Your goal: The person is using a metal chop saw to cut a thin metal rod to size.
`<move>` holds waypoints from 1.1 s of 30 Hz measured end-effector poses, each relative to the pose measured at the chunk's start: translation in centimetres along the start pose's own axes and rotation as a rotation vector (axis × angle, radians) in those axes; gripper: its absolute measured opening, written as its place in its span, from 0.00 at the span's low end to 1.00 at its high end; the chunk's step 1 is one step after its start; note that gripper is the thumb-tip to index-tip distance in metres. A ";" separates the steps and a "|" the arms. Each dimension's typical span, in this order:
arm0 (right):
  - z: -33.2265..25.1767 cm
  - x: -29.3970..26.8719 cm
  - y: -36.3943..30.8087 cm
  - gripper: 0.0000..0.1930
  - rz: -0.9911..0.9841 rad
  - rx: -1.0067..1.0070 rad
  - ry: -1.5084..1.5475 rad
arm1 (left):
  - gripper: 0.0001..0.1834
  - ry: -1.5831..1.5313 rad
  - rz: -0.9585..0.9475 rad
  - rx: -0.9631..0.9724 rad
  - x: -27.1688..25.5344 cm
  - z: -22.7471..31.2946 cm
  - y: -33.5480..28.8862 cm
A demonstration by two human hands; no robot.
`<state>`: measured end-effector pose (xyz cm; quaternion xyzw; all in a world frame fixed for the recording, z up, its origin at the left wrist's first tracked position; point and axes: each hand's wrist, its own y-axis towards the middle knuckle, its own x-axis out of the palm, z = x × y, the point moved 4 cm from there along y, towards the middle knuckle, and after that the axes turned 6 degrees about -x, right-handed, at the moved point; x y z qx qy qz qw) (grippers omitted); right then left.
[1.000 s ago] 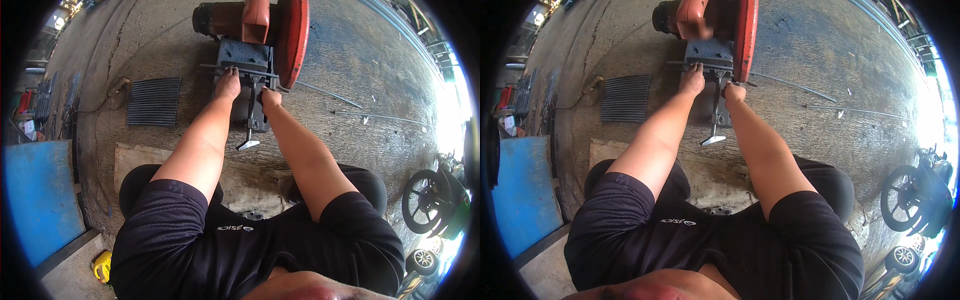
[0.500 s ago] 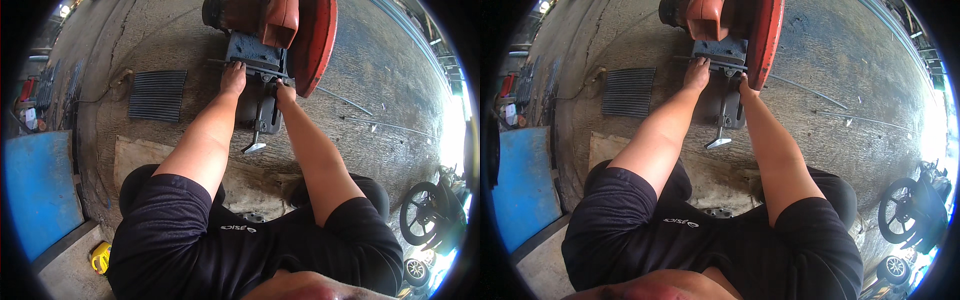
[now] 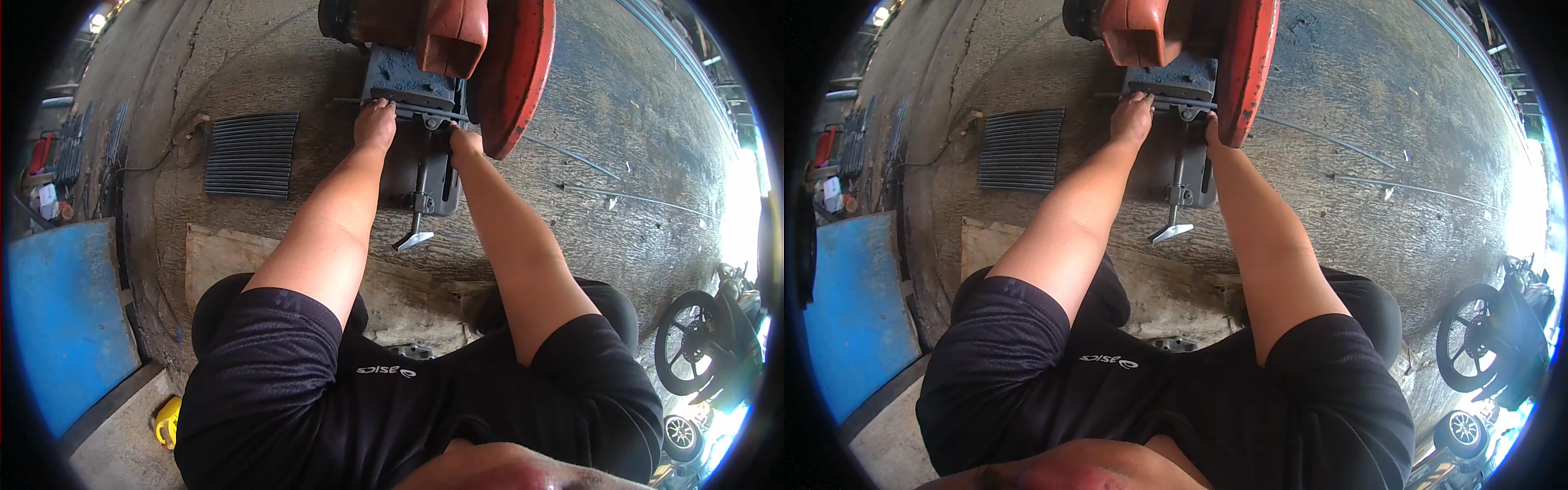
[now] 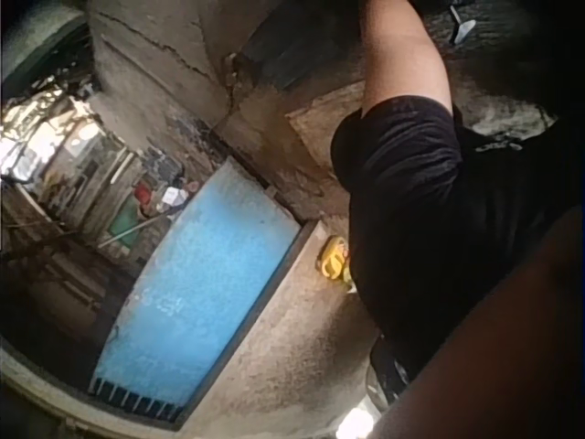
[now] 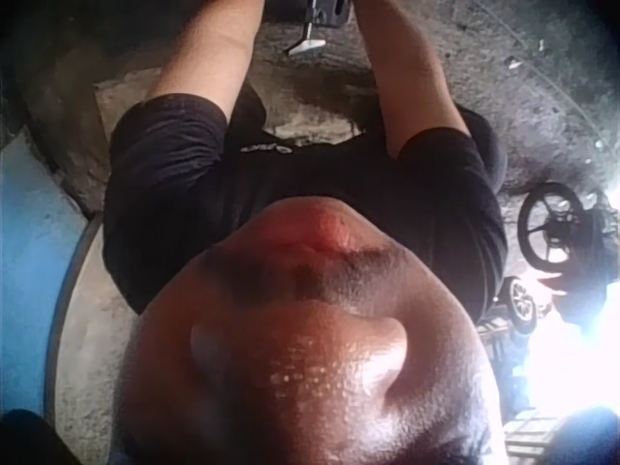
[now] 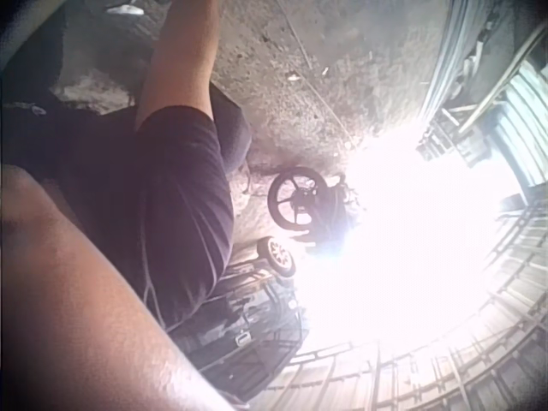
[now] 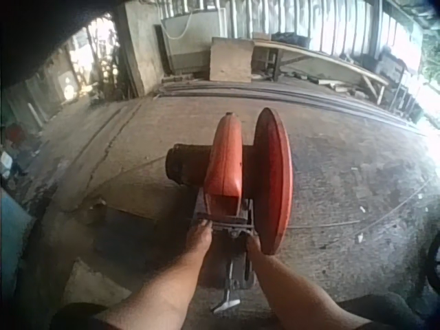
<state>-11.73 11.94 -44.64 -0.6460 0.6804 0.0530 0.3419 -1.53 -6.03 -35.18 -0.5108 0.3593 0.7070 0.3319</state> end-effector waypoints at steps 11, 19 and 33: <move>1.8 1.1 2.3 0.23 -0.071 -0.085 0.063 | 0.10 0.042 -0.018 -0.051 -0.9 0.5 0.4; 1.4 -0.5 3.6 0.22 -0.029 -0.134 0.111 | 0.11 0.046 -0.054 -0.064 -0.9 0.4 0.6; -0.3 0.3 9.8 0.20 -0.288 0.078 0.530 | 0.12 0.051 -0.071 -0.029 -0.5 0.3 0.7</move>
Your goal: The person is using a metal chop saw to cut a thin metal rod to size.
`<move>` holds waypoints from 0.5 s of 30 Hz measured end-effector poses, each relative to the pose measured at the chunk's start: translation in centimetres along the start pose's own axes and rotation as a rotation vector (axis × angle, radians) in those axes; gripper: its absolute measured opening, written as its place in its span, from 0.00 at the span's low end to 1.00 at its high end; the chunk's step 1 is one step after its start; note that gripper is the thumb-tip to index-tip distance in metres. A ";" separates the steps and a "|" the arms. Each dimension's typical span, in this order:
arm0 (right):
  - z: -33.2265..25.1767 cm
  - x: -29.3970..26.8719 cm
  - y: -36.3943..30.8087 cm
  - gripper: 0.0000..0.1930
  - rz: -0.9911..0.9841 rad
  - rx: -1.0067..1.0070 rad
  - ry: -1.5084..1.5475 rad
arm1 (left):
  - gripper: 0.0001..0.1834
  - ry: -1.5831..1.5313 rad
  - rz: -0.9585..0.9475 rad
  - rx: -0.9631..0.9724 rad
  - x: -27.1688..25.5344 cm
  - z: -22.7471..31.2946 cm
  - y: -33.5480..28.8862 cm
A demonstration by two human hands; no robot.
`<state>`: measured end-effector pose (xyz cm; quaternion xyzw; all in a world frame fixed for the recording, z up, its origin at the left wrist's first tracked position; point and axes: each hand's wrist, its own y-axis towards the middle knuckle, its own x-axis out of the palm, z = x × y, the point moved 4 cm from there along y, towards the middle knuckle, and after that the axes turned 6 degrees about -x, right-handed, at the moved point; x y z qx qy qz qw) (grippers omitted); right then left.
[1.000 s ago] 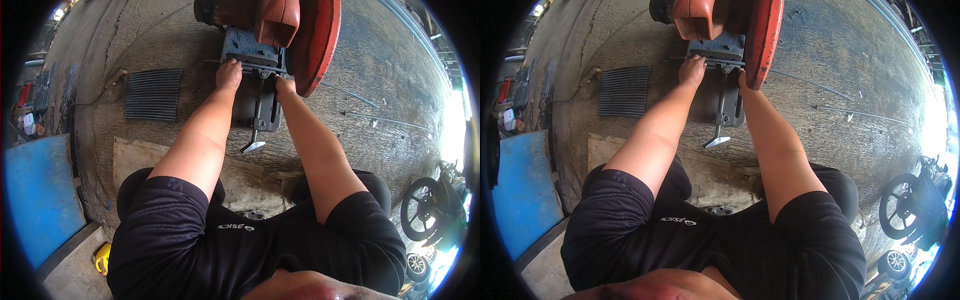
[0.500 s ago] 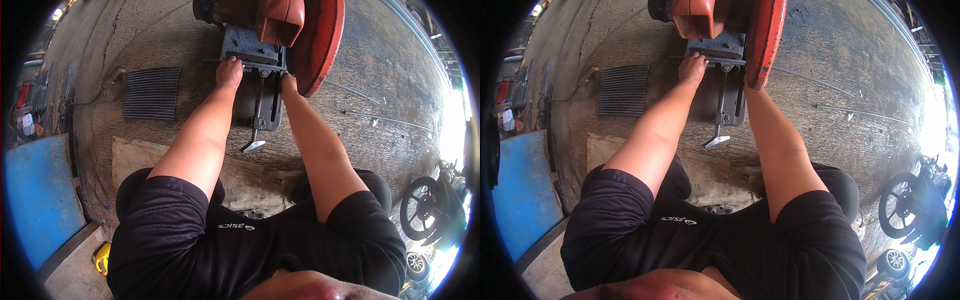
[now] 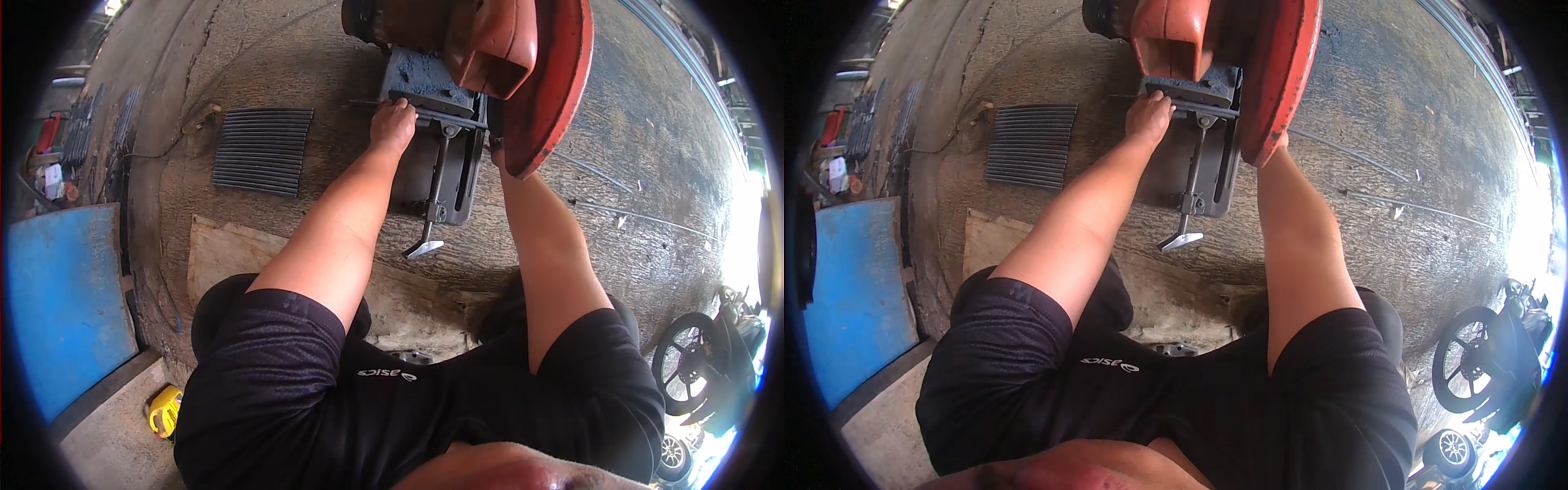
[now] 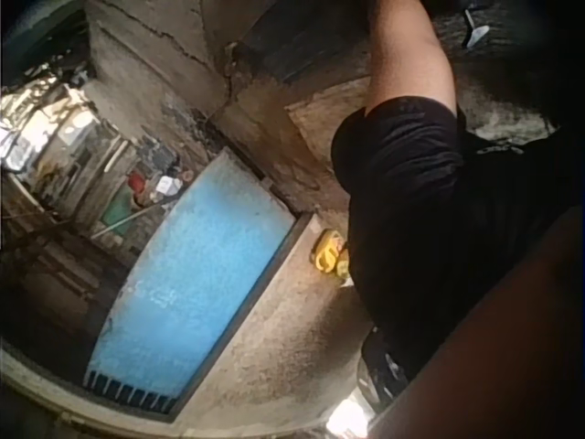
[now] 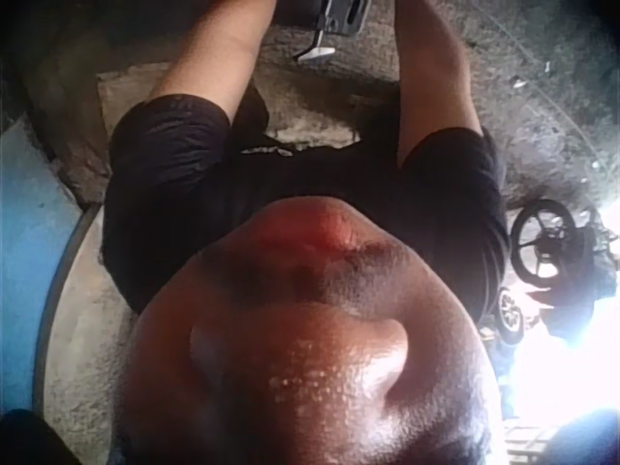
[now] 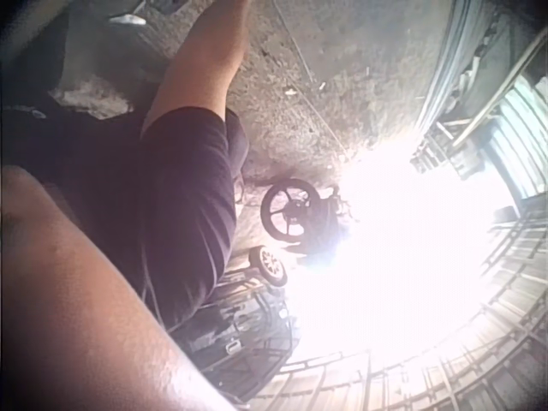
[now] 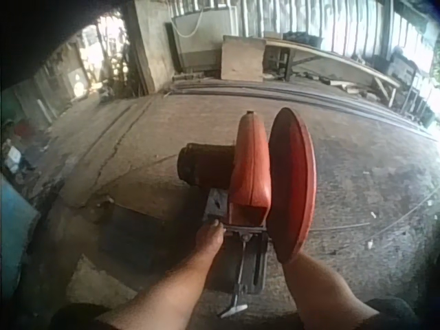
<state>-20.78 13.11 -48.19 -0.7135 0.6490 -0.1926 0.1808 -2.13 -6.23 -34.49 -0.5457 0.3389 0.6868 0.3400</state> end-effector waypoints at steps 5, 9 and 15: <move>3.1 -1.6 -1.6 0.20 -0.012 0.066 0.055 | 0.13 0.063 0.065 0.061 -0.3 -0.2 0.0; 3.5 -1.5 -1.9 0.19 -0.018 0.074 0.065 | 0.14 0.084 0.070 0.054 -0.4 -0.4 0.3; 3.9 -1.4 -2.0 0.19 -0.025 0.081 0.073 | 0.14 0.058 0.074 0.052 -0.4 -0.4 0.2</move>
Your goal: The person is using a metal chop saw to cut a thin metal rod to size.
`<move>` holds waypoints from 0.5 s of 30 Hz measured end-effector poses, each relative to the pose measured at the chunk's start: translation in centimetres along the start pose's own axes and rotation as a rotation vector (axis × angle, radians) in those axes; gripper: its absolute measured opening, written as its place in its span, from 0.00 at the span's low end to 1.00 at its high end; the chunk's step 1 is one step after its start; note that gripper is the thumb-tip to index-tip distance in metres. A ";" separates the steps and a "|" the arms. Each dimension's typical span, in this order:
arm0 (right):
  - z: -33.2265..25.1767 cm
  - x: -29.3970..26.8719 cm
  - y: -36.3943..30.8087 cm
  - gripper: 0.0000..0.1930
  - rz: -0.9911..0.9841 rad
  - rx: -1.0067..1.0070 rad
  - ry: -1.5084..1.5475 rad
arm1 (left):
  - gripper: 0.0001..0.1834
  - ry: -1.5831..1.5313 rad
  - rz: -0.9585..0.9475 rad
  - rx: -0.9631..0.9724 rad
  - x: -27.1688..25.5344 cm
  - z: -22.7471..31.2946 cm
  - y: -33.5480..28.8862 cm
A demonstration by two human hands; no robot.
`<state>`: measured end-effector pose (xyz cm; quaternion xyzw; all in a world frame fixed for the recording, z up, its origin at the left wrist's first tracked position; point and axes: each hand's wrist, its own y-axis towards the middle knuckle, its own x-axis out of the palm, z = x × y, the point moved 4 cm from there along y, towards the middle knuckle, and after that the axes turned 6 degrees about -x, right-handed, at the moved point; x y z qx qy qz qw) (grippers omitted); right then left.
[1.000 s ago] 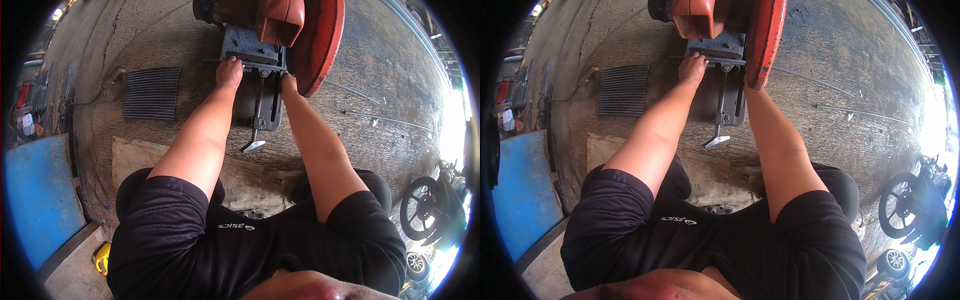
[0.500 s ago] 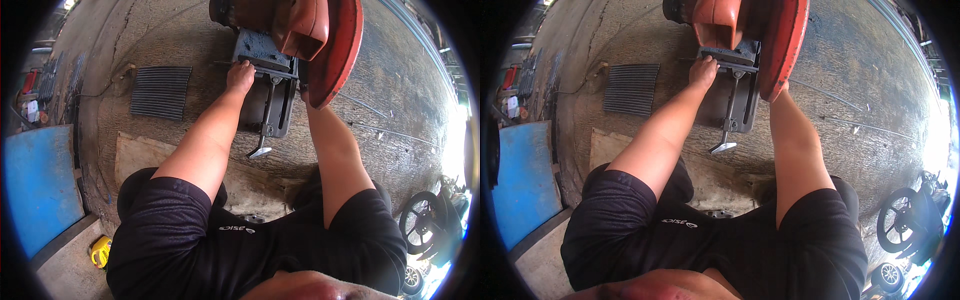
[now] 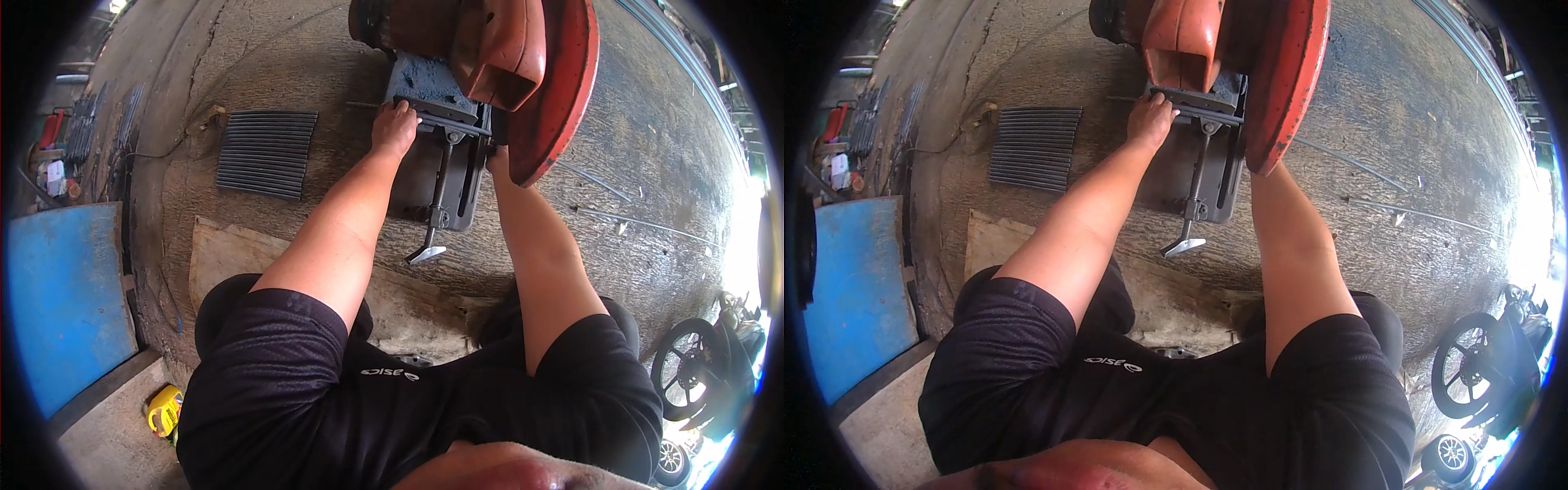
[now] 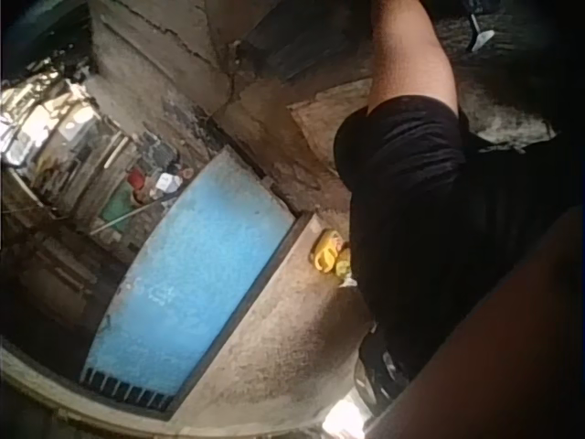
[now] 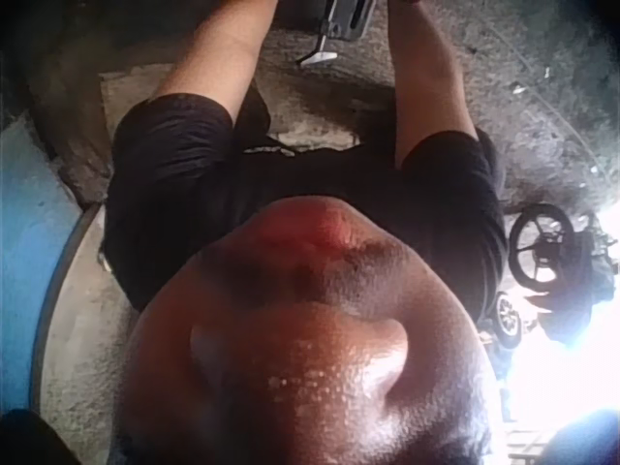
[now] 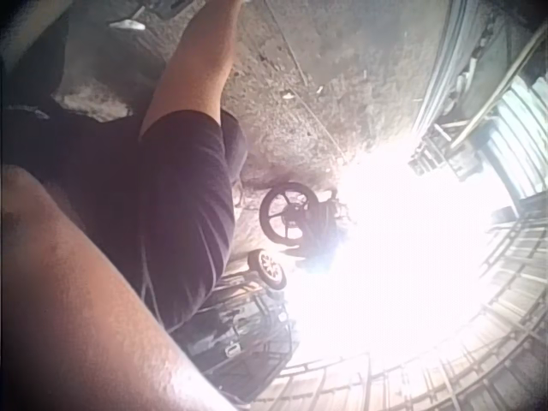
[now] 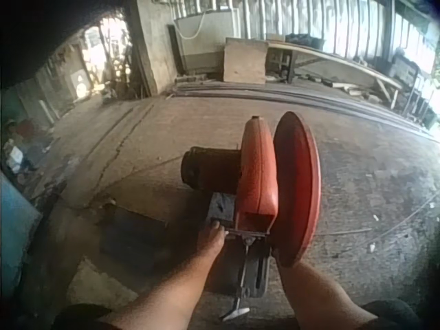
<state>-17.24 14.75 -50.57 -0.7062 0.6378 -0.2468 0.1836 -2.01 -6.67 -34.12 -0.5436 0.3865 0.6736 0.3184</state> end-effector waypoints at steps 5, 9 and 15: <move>0.1 0.1 0.3 0.18 -0.009 -0.002 0.001 | 0.12 -0.004 0.038 0.000 -0.4 0.2 0.3; -0.1 0.2 0.6 0.18 -0.017 0.000 0.001 | 0.12 -0.044 -0.010 -0.023 -0.5 0.0 0.5; -0.6 0.3 1.3 0.17 -0.010 -0.015 -0.005 | 0.13 -0.082 -0.055 -0.076 -0.2 -0.5 0.4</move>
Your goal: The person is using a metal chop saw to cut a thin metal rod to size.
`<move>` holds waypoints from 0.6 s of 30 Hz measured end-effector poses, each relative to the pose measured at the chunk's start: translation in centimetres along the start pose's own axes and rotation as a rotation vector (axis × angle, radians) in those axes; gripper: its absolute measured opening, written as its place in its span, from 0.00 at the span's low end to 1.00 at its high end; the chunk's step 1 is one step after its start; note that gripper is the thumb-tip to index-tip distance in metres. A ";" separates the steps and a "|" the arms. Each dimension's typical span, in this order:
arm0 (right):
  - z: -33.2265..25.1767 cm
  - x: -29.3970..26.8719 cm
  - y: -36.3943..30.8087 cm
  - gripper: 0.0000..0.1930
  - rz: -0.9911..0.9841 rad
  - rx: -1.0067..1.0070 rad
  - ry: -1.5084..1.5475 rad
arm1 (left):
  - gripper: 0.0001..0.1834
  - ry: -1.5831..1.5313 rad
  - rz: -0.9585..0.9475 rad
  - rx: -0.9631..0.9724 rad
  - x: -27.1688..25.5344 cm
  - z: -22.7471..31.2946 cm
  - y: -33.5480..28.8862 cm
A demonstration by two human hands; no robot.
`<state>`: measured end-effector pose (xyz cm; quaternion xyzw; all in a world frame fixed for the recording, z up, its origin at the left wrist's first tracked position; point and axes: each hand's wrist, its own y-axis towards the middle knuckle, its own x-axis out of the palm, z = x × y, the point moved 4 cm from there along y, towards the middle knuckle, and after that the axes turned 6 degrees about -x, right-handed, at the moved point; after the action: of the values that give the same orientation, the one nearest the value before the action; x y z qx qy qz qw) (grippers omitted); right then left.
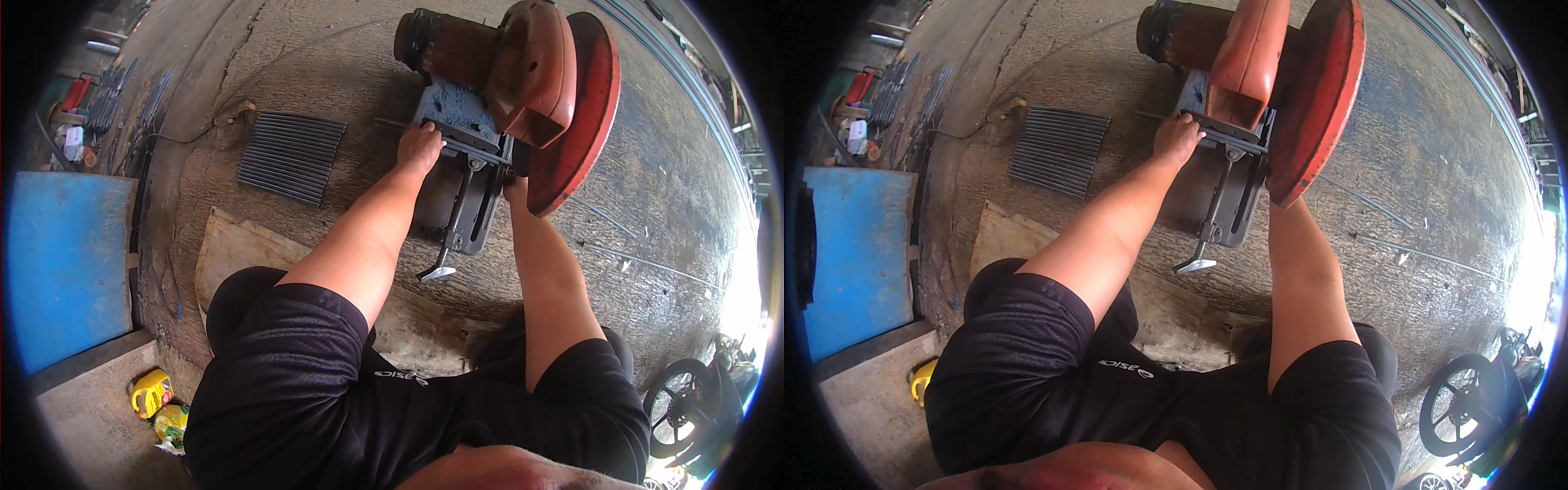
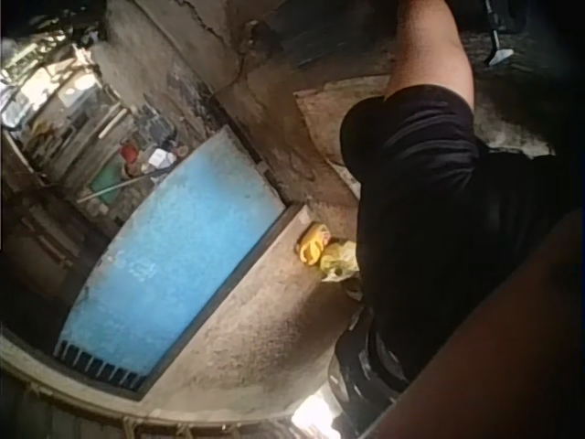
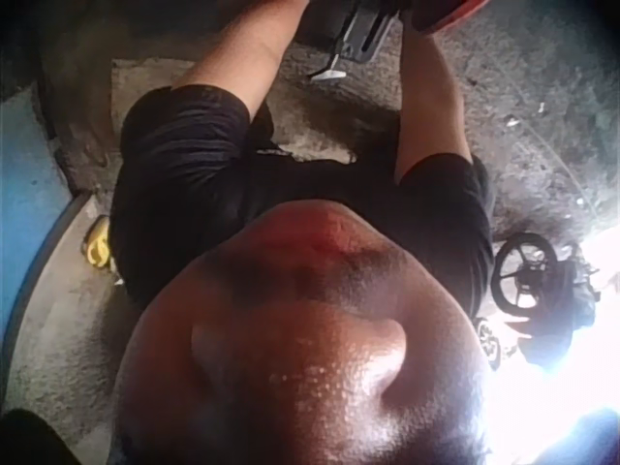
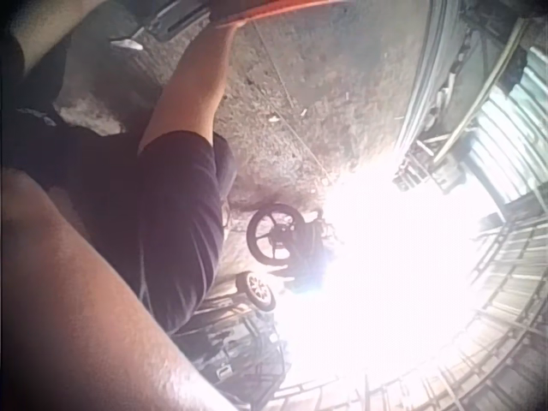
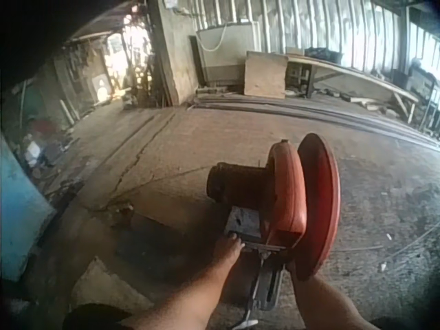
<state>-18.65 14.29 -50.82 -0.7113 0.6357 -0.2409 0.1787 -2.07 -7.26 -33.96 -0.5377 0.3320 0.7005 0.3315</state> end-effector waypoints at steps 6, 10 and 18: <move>-0.5 0.0 0.8 0.17 0.009 -0.013 -0.010 | 0.13 0.008 0.000 0.011 -0.2 -0.3 0.0; -0.3 -0.3 1.1 0.16 0.019 -0.012 -0.008 | 0.13 0.011 0.007 0.023 -0.2 -0.4 0.0; -0.7 -0.5 1.6 0.16 0.032 -0.026 -0.005 | 0.13 -0.009 -0.010 0.028 -0.2 -0.7 0.2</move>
<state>-20.45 14.63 -51.18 -0.7039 0.6496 -0.2280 0.1746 -1.83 -7.91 -33.92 -0.5316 0.3376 0.6966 0.3437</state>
